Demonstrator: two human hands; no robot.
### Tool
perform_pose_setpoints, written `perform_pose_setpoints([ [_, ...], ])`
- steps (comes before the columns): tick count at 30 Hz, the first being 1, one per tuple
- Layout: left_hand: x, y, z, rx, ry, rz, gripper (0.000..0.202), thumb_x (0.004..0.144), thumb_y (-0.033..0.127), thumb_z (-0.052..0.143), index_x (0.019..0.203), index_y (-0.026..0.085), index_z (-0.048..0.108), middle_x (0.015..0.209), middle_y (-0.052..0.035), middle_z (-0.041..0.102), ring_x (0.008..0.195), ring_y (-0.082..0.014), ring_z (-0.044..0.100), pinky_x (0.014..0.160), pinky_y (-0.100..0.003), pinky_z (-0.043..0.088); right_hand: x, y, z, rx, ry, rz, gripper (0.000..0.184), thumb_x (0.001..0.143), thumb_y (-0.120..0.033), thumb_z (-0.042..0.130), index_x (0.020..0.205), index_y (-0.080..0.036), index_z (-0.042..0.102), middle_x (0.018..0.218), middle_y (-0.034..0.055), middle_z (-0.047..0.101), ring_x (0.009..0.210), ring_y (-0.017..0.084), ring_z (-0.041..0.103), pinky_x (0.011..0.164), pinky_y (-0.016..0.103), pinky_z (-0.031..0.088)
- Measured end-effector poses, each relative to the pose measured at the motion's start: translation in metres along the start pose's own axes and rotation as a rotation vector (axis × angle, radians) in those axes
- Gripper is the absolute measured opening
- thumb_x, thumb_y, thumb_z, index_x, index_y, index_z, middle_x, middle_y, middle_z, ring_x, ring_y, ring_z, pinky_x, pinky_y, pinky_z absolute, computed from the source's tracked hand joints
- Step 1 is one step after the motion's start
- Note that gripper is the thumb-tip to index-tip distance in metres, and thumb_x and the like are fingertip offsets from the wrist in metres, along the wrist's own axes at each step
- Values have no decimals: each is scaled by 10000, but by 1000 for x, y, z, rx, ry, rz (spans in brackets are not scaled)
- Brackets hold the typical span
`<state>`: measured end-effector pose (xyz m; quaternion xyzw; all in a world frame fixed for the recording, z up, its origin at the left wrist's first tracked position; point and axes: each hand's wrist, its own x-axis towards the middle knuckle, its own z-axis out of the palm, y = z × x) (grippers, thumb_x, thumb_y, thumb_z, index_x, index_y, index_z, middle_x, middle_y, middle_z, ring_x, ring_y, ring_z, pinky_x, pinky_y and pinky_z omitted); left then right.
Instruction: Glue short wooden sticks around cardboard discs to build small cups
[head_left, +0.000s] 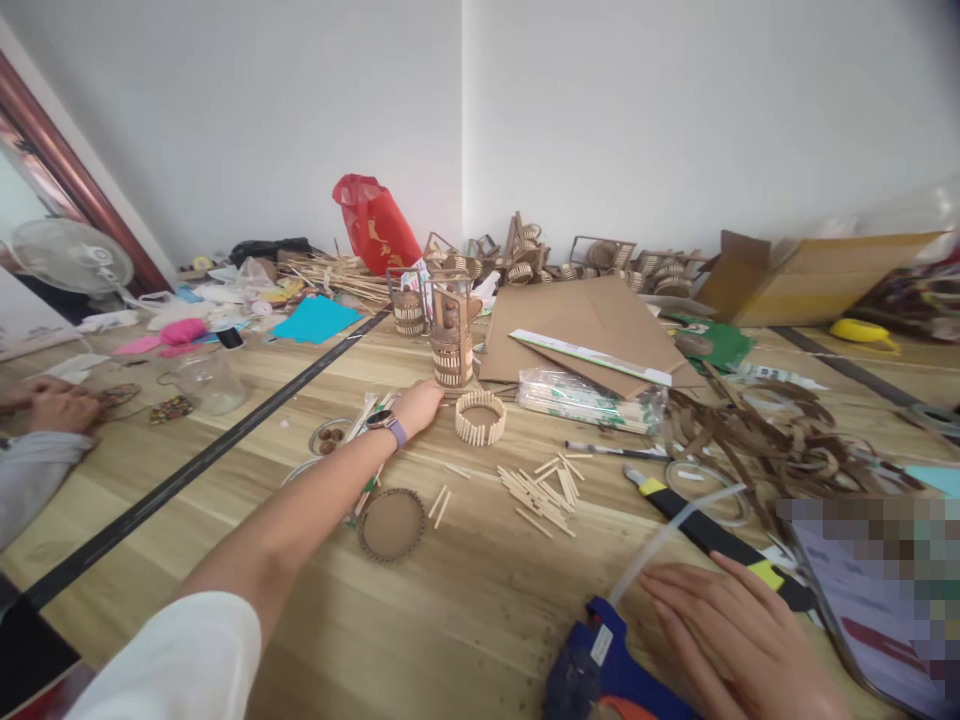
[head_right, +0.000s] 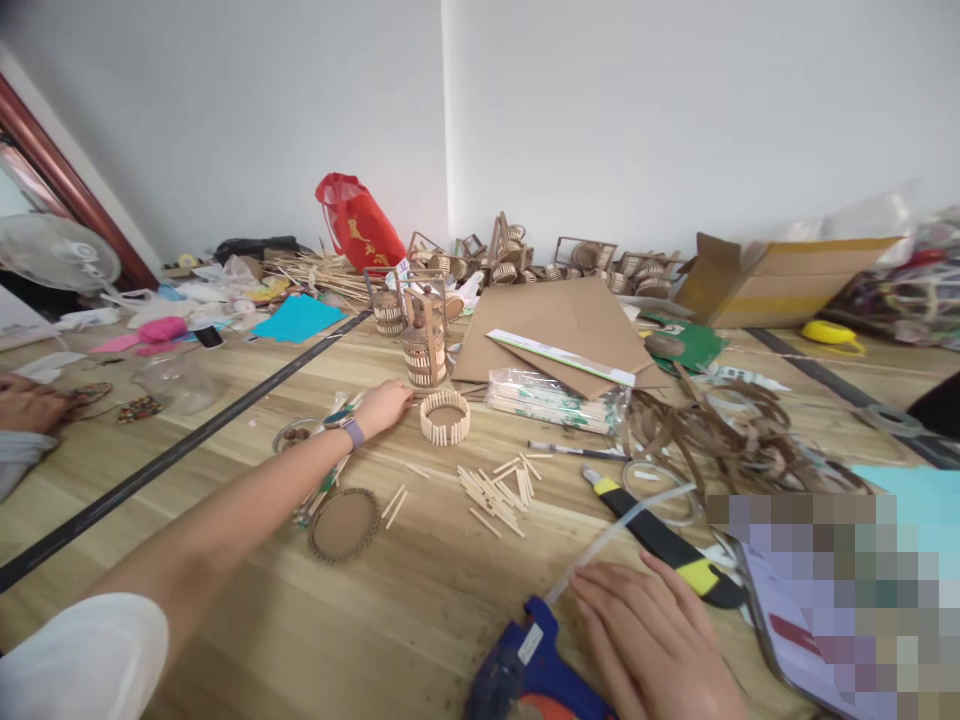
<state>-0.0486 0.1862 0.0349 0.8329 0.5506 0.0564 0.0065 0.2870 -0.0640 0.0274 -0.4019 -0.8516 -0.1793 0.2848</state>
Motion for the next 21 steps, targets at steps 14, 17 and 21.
perform_pose_setpoints([
  [14, -98, 32, -19, -186, -248, 293, 234, 785, 226, 714, 1001, 200, 627, 1010, -48, 612, 885, -219, 633, 759, -288, 474, -1, -1, 1, 63, -32, 120, 214, 891, -274, 507, 1036, -302, 662, 912, 11, 763, 823, 218, 712, 943, 404, 445],
  [17, -97, 52, -14, -251, -274, 314, 240, 747, 131, 701, 964, 210, 636, 945, -29, 645, 865, -212, 639, 739, -275, 471, -3, -3, 1, 91, -48, 121, 223, 900, -274, 501, 1035, -299, 677, 921, 15, 766, 851, 223, 710, 920, 395, 481],
  [21, -88, 81, -8, -357, -288, 308, 290, 786, 94, 629, 1055, 201, 623, 833, -2, 683, 793, -188, 656, 695, -259, 492, -8, -9, 6, 132, -41, 134, 231, 922, -245, 505, 1080, -272, 672, 949, 32, 763, 905, 221, 697, 925, 384, 483],
])
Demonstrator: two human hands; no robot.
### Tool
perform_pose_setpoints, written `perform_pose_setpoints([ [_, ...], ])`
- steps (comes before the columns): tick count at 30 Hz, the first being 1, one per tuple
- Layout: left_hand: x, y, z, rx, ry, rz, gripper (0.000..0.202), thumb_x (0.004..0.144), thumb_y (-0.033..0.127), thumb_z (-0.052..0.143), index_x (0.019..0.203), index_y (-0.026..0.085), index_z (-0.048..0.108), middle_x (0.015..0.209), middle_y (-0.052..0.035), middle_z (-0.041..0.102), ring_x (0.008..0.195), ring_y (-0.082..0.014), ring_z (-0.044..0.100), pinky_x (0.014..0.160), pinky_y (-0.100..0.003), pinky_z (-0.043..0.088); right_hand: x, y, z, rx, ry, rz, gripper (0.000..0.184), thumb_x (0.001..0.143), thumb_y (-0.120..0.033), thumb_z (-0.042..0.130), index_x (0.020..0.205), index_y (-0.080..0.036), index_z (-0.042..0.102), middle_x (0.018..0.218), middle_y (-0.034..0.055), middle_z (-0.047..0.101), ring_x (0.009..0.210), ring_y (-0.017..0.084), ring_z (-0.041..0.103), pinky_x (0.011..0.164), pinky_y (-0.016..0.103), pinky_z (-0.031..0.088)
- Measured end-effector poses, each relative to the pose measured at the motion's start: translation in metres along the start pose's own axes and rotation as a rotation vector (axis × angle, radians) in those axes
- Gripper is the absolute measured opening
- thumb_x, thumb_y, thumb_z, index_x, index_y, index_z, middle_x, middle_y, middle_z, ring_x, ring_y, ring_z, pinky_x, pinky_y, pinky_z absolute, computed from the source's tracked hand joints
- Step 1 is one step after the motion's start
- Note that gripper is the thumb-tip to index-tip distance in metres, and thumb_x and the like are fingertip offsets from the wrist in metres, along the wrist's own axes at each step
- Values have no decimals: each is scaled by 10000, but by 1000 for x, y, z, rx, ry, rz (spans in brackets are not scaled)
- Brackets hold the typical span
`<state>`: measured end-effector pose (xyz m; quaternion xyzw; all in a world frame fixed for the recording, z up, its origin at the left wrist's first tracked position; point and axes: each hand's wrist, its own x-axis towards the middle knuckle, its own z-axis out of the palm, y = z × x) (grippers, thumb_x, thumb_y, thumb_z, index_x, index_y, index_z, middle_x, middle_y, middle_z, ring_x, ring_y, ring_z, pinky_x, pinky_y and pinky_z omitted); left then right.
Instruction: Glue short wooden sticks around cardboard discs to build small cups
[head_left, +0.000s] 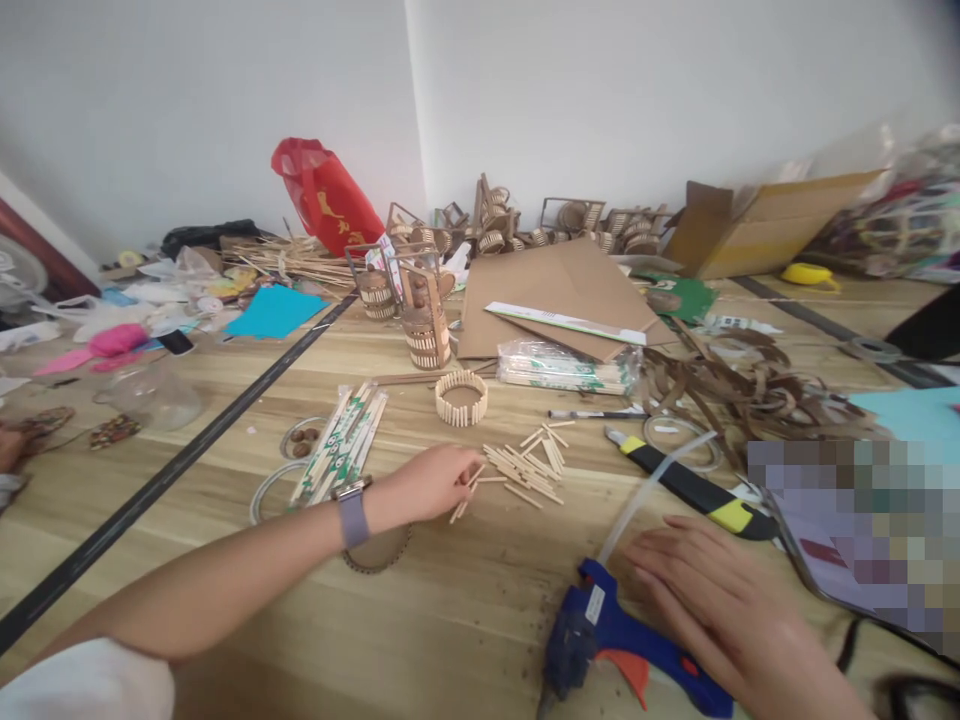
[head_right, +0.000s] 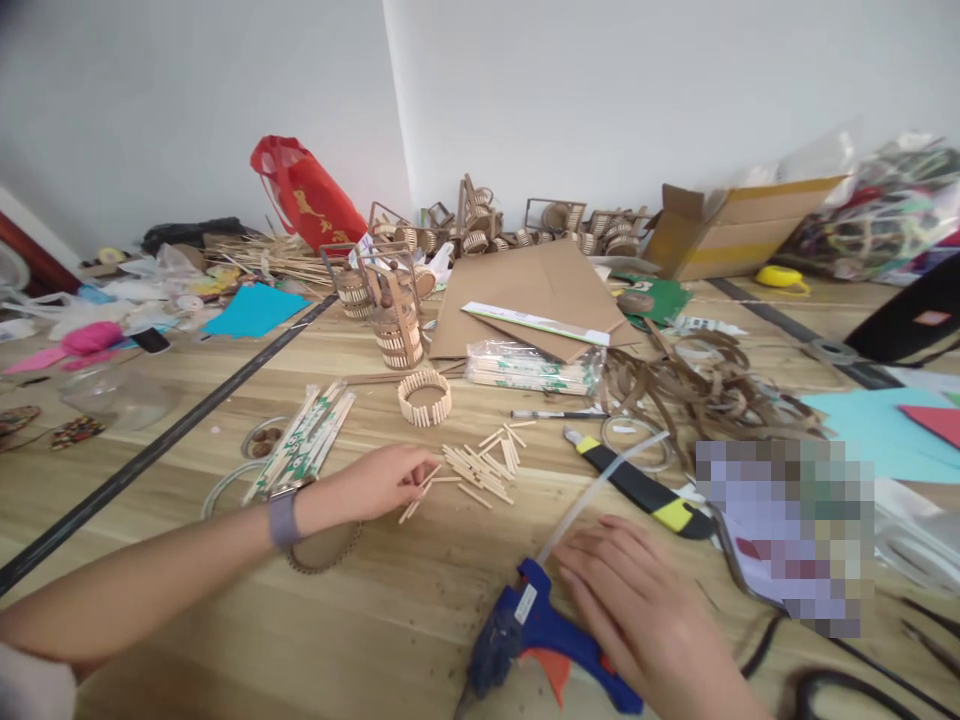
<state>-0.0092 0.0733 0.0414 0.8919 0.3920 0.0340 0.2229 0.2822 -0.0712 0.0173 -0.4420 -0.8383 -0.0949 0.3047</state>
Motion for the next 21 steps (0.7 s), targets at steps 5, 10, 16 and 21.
perform_pose_setpoints([
  [5, -17, 3, -15, -134, 180, 11, 319, 899, 226, 552, 1217, 199, 560, 1166, -65, 647, 945, -177, 667, 825, -279, 519, 4, -8, -10, 106, -185, 158, 237, 959, -296, 467, 897, -249, 691, 767, 44, 718, 720, 198, 673, 698, 328, 513],
  [10, -85, -15, -22, 231, 180, -214, 494, 815, 462, 657, 1245, 236, 571, 1257, -86, 602, 1159, -324, 567, 963, -442, 457, 10, -13, -25, 206, -625, 320, 299, 837, -483, 634, 663, -248, 570, 615, -3, 646, 551, 189, 620, 490, 270, 433],
  [16, -118, -19, 10, 320, 187, -351, 630, 727, 456, 728, 1274, 206, 539, 1243, -126, 619, 1144, -362, 553, 973, -482, 435, 3, -20, -17, 185, -742, 421, 116, 728, -208, 662, 806, -262, 595, 796, -2, 705, 723, 216, 686, 584, 268, 479],
  [21, -117, -8, 15, 174, 248, -169, 684, 712, 265, 709, 1347, 235, 453, 1362, -104, 539, 1243, -321, 493, 1050, -458, 407, -1, -18, -15, 184, -679, 379, 115, 779, -179, 551, 856, -253, 593, 782, 18, 723, 696, 205, 699, 590, 266, 490],
])
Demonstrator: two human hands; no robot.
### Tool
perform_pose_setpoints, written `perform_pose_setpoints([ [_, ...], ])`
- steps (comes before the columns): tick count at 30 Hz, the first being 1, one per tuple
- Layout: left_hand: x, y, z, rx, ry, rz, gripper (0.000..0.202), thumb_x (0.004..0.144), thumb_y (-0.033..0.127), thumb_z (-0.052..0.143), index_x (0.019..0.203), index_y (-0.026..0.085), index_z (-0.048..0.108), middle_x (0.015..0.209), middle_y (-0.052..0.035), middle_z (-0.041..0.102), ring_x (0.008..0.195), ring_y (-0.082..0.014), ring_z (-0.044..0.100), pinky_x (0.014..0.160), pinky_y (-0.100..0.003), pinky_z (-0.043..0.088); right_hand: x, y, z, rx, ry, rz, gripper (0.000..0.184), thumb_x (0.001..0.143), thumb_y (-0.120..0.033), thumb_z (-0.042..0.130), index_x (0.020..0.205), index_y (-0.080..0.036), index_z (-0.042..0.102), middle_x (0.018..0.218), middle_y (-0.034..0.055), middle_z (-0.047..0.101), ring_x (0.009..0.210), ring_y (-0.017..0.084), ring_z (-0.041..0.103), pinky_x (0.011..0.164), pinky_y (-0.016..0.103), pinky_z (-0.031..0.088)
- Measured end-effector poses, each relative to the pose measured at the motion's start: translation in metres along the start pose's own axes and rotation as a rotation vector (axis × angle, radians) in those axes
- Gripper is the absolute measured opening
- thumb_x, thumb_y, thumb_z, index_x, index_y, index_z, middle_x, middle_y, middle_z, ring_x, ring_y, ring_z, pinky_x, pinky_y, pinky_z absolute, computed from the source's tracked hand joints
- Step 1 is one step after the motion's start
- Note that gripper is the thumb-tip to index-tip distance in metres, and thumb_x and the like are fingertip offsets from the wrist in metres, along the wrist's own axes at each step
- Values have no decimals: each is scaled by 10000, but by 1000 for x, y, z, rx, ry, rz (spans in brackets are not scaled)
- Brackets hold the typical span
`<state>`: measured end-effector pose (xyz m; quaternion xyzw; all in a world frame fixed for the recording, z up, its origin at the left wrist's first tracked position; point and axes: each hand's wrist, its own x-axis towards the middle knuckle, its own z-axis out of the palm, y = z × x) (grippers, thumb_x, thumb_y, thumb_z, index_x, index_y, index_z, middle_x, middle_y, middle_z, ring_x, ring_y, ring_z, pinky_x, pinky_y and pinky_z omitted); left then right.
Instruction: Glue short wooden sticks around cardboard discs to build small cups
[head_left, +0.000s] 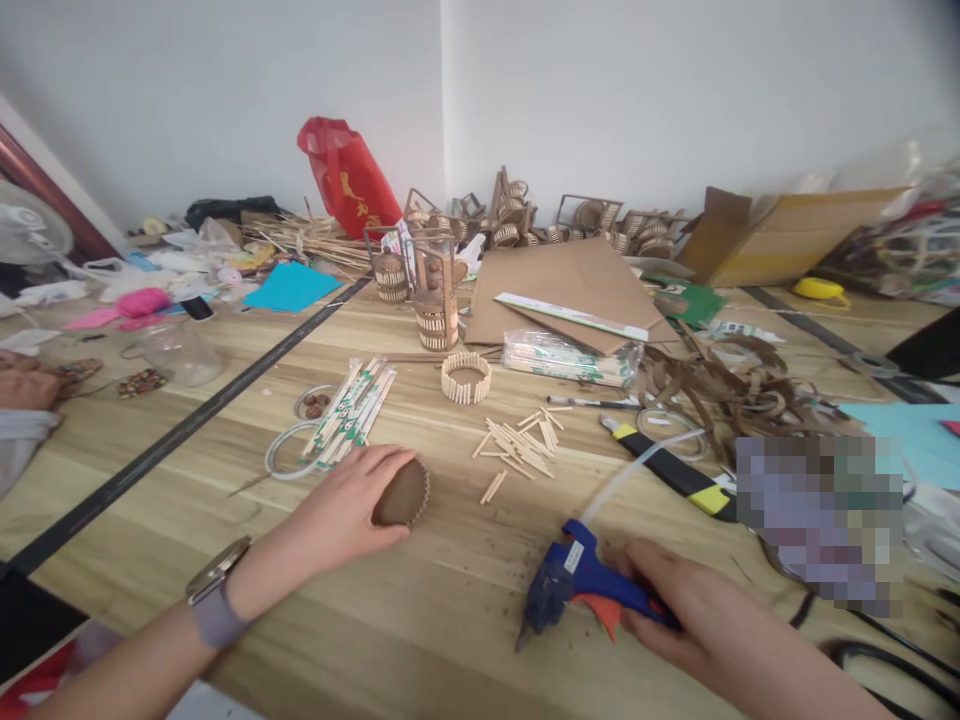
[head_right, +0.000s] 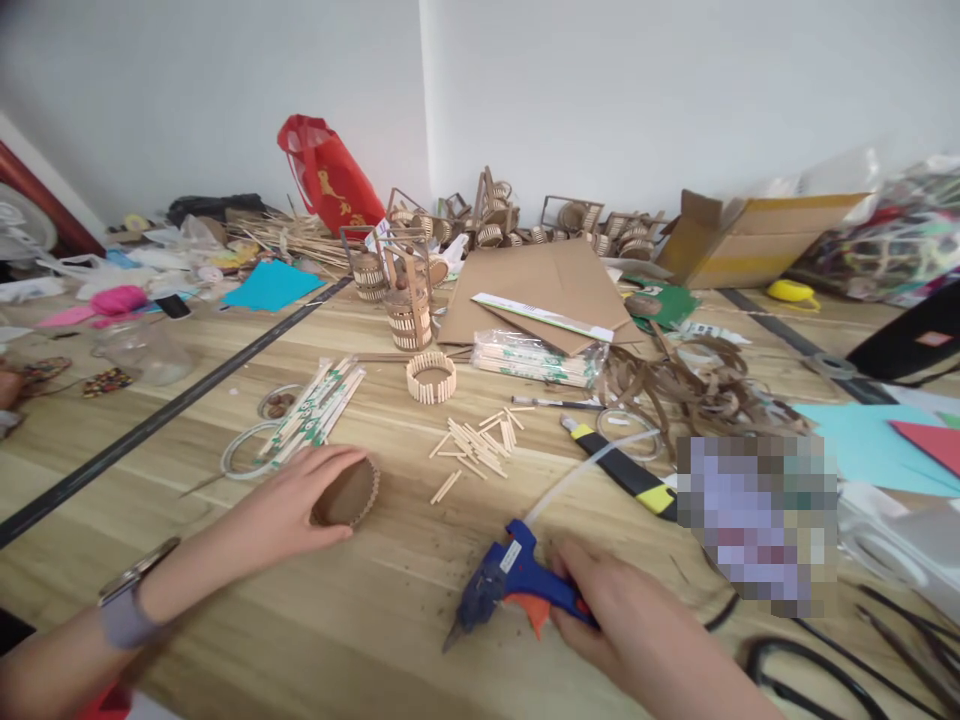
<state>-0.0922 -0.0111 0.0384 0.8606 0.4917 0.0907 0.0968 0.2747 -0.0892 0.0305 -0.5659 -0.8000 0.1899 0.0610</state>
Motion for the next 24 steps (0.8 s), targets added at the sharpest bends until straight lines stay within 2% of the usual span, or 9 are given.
perform_pose_setpoints([
  [3, -4, 8, -6, -82, -34, 133, 806, 682, 94, 617, 1427, 253, 356, 1472, -85, 441, 1366, -291, 381, 1134, -453, 339, -4, -1, -9, 6, 21, 23, 96, 804, -208, 532, 878, -251, 575, 760, 11, 728, 666, 205, 699, 563, 269, 491],
  [7, -8, 12, -12, -121, -215, 268, 947, 651, -32, 514, 1495, 309, 252, 1598, -46, 248, 1473, -288, 198, 1177, -490, 269, -8, 0, -17, 26, 172, -35, 138, 858, -278, 520, 986, -259, 571, 858, 23, 740, 686, 189, 706, 579, 263, 521],
  [9, -8, 13, -11, -117, -275, 239, 923, 696, 35, 605, 1507, 281, 239, 1623, -84, 144, 1481, -331, 143, 1169, -517, 266, -9, 1, -16, 9, 317, -88, 235, 876, -295, 499, 1097, -253, 566, 948, 57, 746, 742, 203, 724, 606, 269, 545],
  [11, -6, 14, -7, -94, -259, 127, 922, 722, 237, 741, 1504, 239, 253, 1615, -142, 147, 1469, -376, 166, 1147, -543, 289, -9, 1, -15, -41, 462, -117, 277, 885, -321, 481, 1131, -235, 575, 970, 86, 747, 776, 233, 733, 613, 289, 561],
  [13, -2, 18, -1, -51, -192, 20, 956, 702, 444, 785, 1486, 213, 289, 1572, -174, 264, 1435, -397, 247, 1119, -559, 320, -10, -3, -14, -102, 557, -119, 296, 896, -362, 474, 1127, -216, 588, 968, 100, 749, 801, 261, 734, 635, 315, 574],
  [15, 3, 24, 5, -9, -147, -10, 905, 709, 496, 768, 1453, 204, 344, 1493, -165, 403, 1368, -389, 360, 1092, -550, 355, -12, -9, -16, -155, 605, -124, 314, 928, -397, 450, 1140, -204, 578, 962, 101, 749, 821, 266, 730, 651, 321, 580],
  [19, 10, 33, 9, -64, -157, 69, 783, 730, 317, 732, 1420, 209, 379, 1407, -116, 500, 1302, -338, 435, 1074, -495, 401, -15, -21, -19, -148, 639, -156, 240, 976, -395, 403, 1064, -237, 561, 845, 62, 711, 731, 222, 710, 587, 277, 558],
  [22, 10, 36, 4, -143, -187, 257, 869, 713, 97, 633, 1483, 256, 263, 1528, -74, 367, 1423, -300, 286, 1157, -473, 308, -16, -24, -19, -41, 618, -101, 155, 945, -367, 470, 1021, -259, 551, 873, 49, 677, 739, 215, 683, 604, 281, 544],
  [24, 8, 35, 1, -153, -219, 345, 942, 706, 43, 606, 1512, 290, 184, 1607, -64, 203, 1478, -315, 148, 1182, -508, 242, -14, -23, -16, 55, 590, -48, 123, 905, -342, 519, 992, -260, 547, 875, 42, 665, 726, 210, 666, 601, 285, 530],
])
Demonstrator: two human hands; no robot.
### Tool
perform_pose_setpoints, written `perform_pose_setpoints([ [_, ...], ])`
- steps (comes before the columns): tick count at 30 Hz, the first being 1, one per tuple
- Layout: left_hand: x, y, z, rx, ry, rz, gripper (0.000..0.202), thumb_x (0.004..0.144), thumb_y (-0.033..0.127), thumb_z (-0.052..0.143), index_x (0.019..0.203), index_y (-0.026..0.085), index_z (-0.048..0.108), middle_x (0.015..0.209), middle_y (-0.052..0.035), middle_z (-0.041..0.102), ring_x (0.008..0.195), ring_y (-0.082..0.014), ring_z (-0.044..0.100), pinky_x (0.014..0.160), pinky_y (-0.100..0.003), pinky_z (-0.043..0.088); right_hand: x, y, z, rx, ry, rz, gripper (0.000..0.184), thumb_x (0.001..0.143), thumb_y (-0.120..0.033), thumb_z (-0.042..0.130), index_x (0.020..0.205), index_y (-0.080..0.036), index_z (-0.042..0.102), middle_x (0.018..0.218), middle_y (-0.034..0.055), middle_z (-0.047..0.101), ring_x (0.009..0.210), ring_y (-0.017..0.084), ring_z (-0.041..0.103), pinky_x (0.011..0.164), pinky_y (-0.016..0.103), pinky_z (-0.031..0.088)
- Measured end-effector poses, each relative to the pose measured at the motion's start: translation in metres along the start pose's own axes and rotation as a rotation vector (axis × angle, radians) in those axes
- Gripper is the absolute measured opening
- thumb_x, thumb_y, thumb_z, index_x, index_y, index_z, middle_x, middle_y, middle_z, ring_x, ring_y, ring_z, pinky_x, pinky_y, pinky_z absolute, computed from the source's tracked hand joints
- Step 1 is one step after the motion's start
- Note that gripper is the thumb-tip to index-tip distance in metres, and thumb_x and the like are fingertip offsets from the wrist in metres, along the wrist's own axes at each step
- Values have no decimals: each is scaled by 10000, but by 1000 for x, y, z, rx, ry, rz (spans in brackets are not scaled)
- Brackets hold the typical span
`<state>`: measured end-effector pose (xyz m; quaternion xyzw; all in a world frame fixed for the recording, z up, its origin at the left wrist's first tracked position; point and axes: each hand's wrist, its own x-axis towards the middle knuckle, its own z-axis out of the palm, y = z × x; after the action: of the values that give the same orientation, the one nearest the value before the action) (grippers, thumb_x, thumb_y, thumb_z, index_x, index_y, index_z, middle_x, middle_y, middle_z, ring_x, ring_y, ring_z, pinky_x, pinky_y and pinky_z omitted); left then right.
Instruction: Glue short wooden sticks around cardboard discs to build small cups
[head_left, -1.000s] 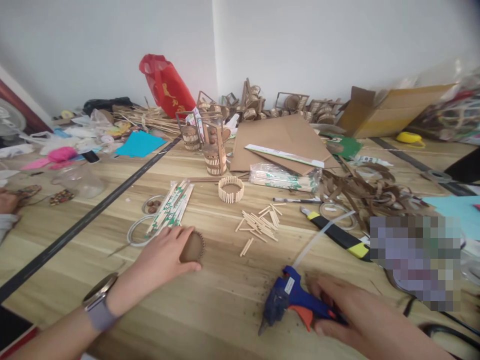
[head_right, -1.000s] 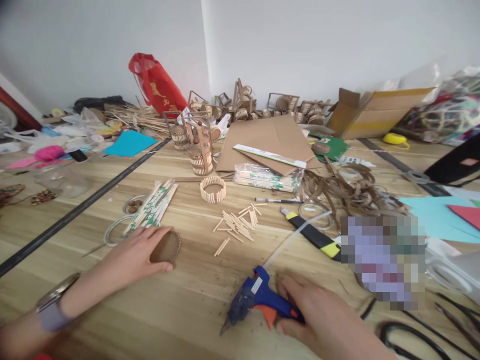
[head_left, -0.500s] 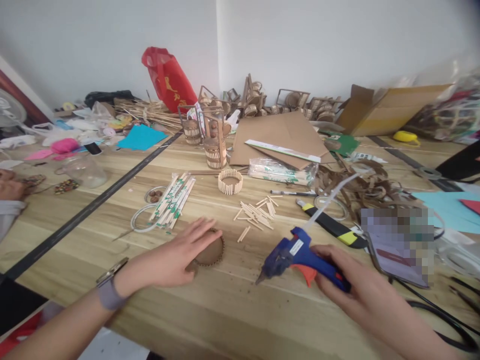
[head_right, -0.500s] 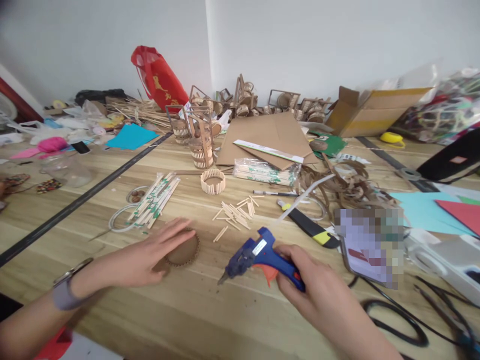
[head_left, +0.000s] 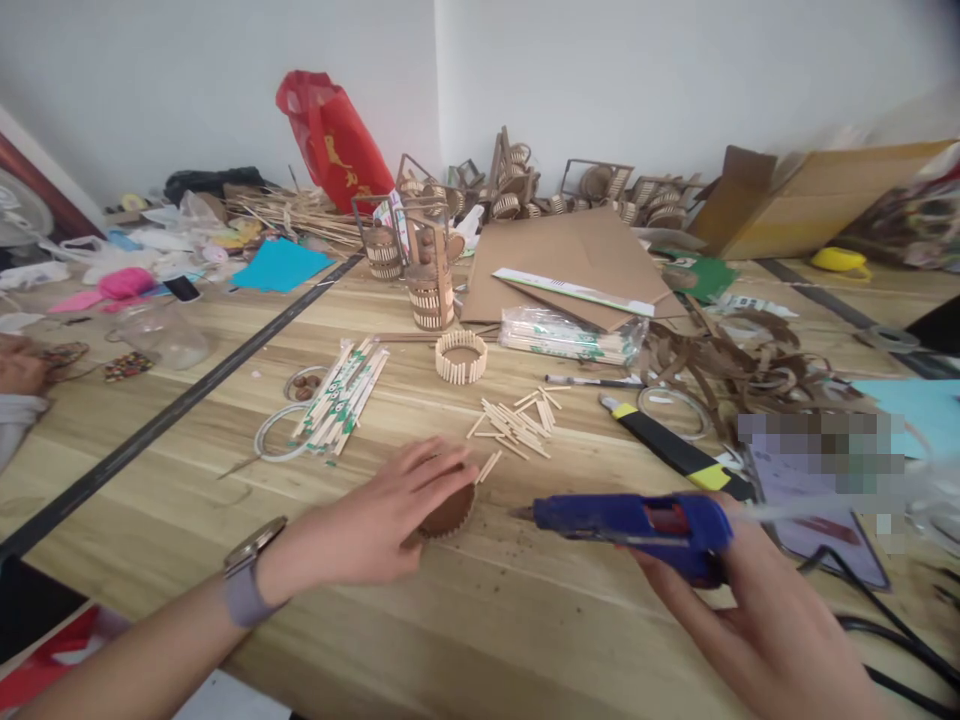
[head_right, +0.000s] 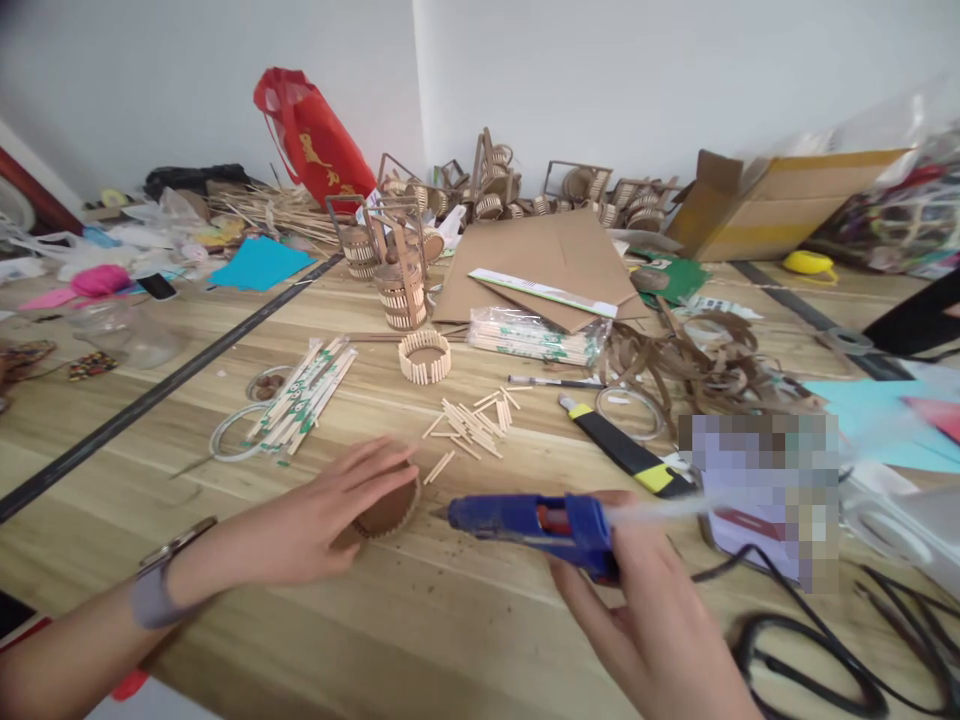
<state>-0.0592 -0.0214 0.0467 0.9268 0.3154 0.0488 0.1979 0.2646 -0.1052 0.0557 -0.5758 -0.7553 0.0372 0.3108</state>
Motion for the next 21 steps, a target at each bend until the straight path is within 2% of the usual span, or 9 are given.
perform_pose_setpoints([
  [1, -1, 0, 0, -4, -16, -2, 958, 720, 69, 635, 1519, 295, 157, 1624, -76, 132, 1484, -339, 104, 1177, -533, 236, 0, 1, 2, 38, -18, 42, 102, 886, -329, 533, 960, -260, 543, 852, 33, 658, 702, 203, 657, 588, 282, 520],
  [3, -2, -1, 1, -21, -24, -85, 994, 742, 240, 743, 1527, 274, 135, 1626, -128, 78, 1475, -389, 102, 1152, -570, 263, 2, 1, 7, 102, -62, 123, 69, 851, -324, 551, 872, -263, 527, 755, 3, 636, 617, 180, 626, 542, 268, 494],
  [5, 1, 0, 6, -28, 1, -192, 1066, 703, 474, 799, 1523, 244, 158, 1602, -178, 152, 1454, -412, 171, 1129, -584, 293, 5, -2, 13, 135, -78, 232, 87, 828, -343, 554, 862, -266, 533, 694, -19, 618, 574, 171, 602, 524, 264, 477],
  [7, 7, 5, 13, 8, 59, -240, 1094, 645, 582, 808, 1501, 228, 227, 1562, -191, 259, 1425, -417, 235, 1122, -590, 293, 7, -6, 17, 160, -84, 314, 121, 819, -380, 547, 862, -267, 558, 672, -25, 612, 574, 174, 592, 544, 271, 471],
  [9, 15, 10, 20, 43, 106, -234, 1047, 630, 542, 832, 1473, 230, 296, 1515, -165, 355, 1378, -403, 318, 1109, -567, 320, 9, -11, 20, 188, -116, 346, 162, 827, -420, 532, 801, -265, 575, 655, -22, 600, 572, 174, 580, 564, 281, 463],
  [11, 22, 15, 23, 46, 106, -231, 970, 646, 462, 839, 1446, 213, 350, 1444, -147, 447, 1305, -383, 406, 1074, -536, 374, 10, -14, 20, 223, -171, 336, 230, 838, -448, 528, 709, -260, 562, 625, -22, 567, 553, 166, 559, 561, 282, 449],
  [13, 27, 17, 22, 16, 89, -220, 885, 666, 402, 824, 1415, 199, 400, 1376, -132, 514, 1250, -365, 455, 1049, -517, 402, 11, -14, 21, 270, -215, 316, 251, 845, -459, 532, 705, -255, 570, 662, -11, 579, 593, 173, 575, 567, 282, 446],
  [16, 31, 18, 15, -88, 99, -214, 790, 683, 369, 792, 1374, 202, 448, 1351, -120, 537, 1235, -348, 469, 1056, -511, 397, 12, -14, 22, 354, -266, 297, 251, 855, -468, 531, 738, -253, 584, 734, 3, 614, 661, 186, 596, 593, 285, 456],
  [21, 30, 22, 8, -327, 183, -186, 690, 732, 403, 722, 1346, 227, 461, 1366, -115, 531, 1256, -328, 482, 1057, -498, 396, 10, -13, 26, 336, -246, 360, 288, 846, -519, 520, 739, -258, 581, 647, -18, 583, 575, 177, 536, 605, 295, 458],
])
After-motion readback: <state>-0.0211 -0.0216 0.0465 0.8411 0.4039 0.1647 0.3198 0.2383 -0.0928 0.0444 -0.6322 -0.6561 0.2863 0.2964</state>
